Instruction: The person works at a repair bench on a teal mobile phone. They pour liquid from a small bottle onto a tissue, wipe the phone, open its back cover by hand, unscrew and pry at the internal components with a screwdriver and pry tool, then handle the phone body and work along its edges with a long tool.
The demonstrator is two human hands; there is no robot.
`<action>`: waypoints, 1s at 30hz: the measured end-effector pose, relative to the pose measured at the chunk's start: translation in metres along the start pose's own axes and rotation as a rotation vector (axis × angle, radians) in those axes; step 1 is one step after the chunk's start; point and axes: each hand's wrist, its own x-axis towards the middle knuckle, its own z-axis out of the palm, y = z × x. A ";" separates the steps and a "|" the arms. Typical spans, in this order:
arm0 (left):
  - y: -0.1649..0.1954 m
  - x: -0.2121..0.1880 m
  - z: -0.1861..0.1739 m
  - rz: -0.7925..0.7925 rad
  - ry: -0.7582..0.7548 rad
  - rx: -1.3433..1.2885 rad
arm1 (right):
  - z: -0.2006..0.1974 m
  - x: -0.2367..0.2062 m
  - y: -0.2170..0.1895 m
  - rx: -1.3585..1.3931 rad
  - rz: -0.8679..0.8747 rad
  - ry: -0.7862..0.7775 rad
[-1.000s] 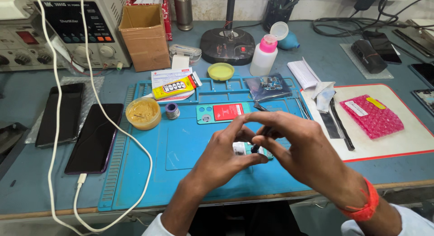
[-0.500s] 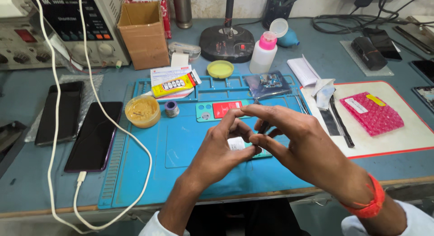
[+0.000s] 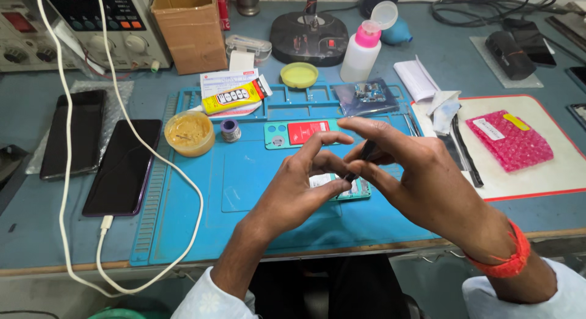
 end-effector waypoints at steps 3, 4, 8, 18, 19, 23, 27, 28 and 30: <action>-0.004 0.000 0.001 0.061 0.004 0.006 | 0.002 0.000 -0.002 -0.056 0.018 0.039; -0.006 0.000 0.002 0.057 0.013 0.018 | 0.003 0.000 -0.003 -0.074 0.018 0.052; -0.008 0.002 0.004 0.085 0.045 0.063 | 0.000 0.001 -0.004 -0.023 -0.053 0.001; -0.005 0.002 0.003 -0.045 0.058 0.068 | 0.001 0.002 -0.008 -0.078 0.042 -0.090; -0.005 0.003 0.005 0.008 0.062 0.092 | 0.001 0.002 -0.009 -0.137 0.121 -0.098; -0.003 0.000 0.002 0.203 0.028 0.109 | -0.002 0.003 -0.009 -0.038 -0.128 -0.062; -0.001 -0.003 0.000 0.014 -0.008 0.144 | -0.008 0.000 -0.008 -0.008 -0.141 -0.130; 0.000 -0.002 0.000 -0.001 0.003 0.148 | -0.007 0.000 -0.007 -0.008 -0.148 -0.127; 0.000 0.000 0.002 -0.033 0.021 0.156 | -0.003 0.000 -0.006 -0.078 -0.109 -0.093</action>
